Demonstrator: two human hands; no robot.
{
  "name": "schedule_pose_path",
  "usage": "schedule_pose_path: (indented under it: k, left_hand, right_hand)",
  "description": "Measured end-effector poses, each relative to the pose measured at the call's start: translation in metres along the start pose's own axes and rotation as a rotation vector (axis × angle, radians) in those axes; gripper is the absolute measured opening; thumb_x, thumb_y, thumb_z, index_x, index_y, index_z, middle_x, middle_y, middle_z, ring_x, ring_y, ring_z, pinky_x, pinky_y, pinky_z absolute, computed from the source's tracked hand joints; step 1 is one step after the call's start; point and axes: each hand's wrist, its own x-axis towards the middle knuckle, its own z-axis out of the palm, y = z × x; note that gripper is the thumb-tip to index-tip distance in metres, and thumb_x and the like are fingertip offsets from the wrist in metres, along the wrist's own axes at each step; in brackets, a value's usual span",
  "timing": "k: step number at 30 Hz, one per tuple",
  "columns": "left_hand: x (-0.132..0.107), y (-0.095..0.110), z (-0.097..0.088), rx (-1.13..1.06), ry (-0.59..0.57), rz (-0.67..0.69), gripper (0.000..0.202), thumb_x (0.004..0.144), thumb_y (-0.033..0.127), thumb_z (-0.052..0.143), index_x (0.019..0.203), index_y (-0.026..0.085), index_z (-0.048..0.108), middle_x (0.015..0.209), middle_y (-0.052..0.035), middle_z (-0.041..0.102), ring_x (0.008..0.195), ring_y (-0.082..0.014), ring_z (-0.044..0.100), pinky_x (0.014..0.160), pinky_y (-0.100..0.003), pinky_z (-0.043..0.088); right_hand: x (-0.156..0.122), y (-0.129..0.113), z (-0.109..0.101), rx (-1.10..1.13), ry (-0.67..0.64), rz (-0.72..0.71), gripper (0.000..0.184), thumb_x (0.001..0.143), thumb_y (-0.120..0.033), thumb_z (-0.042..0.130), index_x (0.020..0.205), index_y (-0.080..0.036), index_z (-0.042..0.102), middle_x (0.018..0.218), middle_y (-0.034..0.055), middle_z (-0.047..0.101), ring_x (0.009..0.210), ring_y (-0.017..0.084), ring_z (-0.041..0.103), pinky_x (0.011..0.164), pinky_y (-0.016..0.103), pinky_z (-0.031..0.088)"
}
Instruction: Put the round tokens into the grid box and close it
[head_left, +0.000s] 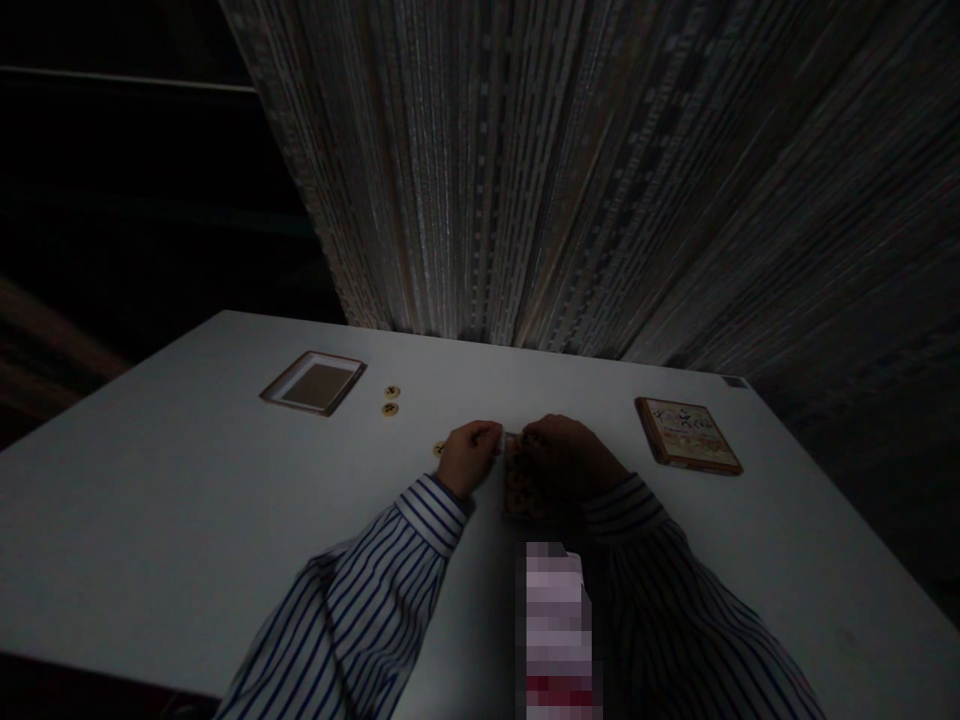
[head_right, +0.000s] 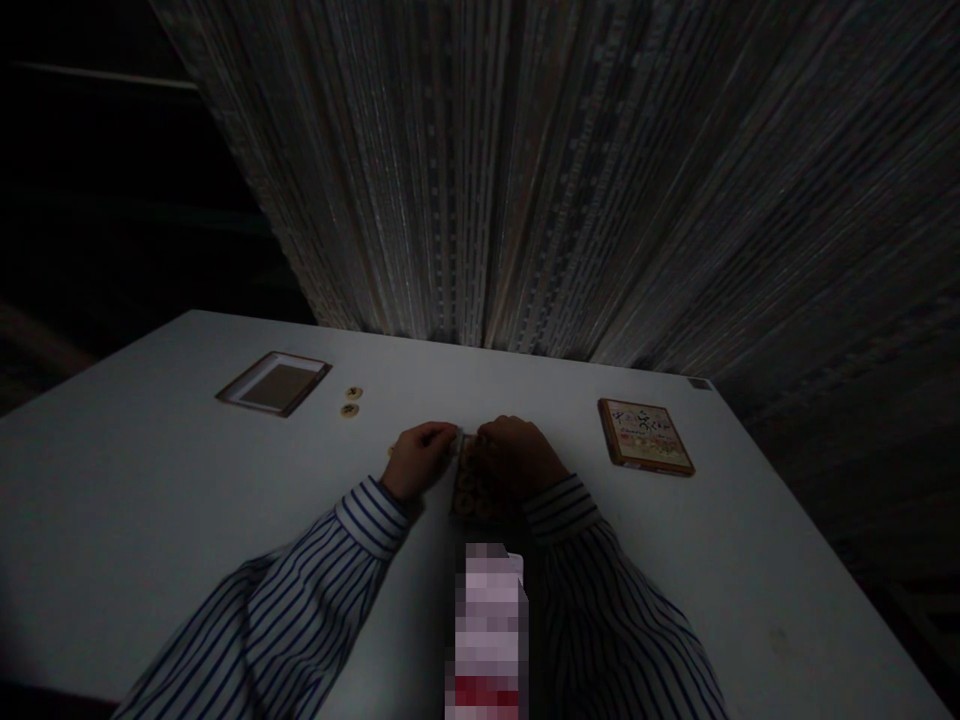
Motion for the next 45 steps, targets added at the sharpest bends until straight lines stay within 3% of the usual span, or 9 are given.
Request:
schedule_pose_path:
  k: [12,28,45]
  left_hand:
    - [0.0013,-0.0047,0.0003,0.029,-0.005,0.027,0.026,0.07,0.034,0.053,0.076,0.012,0.065,0.062,-0.0034,0.064,0.057,-0.0129,0.056,0.053,-0.023,0.043]
    - [0.0003,-0.0045,0.0007,0.025,-0.006,0.006,0.028,0.071,0.035,0.052,0.076,0.012,0.065,0.06,-0.0028,0.063,0.053,-0.0123,0.055,0.048,-0.022,0.041]
    - [0.002,-0.0076,0.0001,0.06,-0.011,0.048,0.027,0.071,0.036,0.051,0.073,0.013,0.064,0.06,-0.0022,0.063,0.055,-0.0125,0.056,0.051,-0.022,0.042]
  right_hand:
    - [-0.0002,-0.0041,-0.0028,-0.073,-0.07,0.036,0.021,0.082,-0.03,0.043,0.084,-0.018,0.061,0.083,0.0062,0.062,0.077,0.018,0.055,0.063,0.026,0.035]
    - [0.0013,-0.0058,-0.0067,-0.06,-0.161,0.067,0.023,0.083,-0.029,0.043,0.094,-0.019,0.061,0.091,0.0073,0.062,0.084,0.017,0.055,0.068,0.026,0.036]
    - [0.0016,-0.0094,-0.0106,-0.079,-0.166,0.081,0.023,0.083,-0.025,0.042,0.094,-0.018,0.062,0.089,0.0073,0.064,0.084,0.018,0.057,0.069,0.026,0.038]
